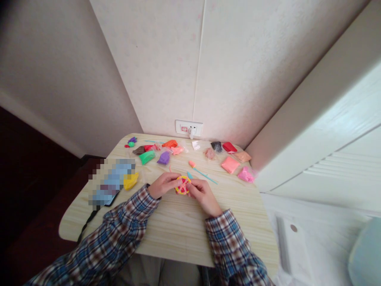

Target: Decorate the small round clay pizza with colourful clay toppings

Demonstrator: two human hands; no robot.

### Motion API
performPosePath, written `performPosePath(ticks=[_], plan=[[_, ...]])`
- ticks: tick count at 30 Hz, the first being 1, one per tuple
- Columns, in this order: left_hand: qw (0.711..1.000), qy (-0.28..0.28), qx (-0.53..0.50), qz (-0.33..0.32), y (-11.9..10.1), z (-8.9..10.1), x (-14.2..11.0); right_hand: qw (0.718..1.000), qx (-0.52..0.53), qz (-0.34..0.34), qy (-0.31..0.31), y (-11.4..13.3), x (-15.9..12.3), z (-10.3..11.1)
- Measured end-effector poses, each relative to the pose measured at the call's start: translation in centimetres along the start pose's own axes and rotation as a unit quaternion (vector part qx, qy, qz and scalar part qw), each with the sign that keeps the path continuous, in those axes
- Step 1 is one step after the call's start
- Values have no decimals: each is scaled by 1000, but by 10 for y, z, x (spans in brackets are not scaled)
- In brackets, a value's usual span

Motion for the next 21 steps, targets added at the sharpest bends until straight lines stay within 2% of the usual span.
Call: performPosePath(ticks=[4, 9, 21], plan=[[1000, -12, 22, -4, -2, 2, -1, 1000, 7, -11, 12, -1, 0, -2], [1000, 0, 21, 1, 0, 1, 0, 1000, -12, -9, 1, 1, -1, 0], [999, -19, 24, -11, -2, 1, -1, 1000, -17, -2, -11, 1, 0, -1]])
Point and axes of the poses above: each hand's wrist, its own x-axis towards the middle knuckle, its own z-axis out of the back of the hand, y = z × x, the point moved 3 cm from there along x, towards the middle knuckle, and after that the axes turned 10 degrees about z, right-handed, at the moved point
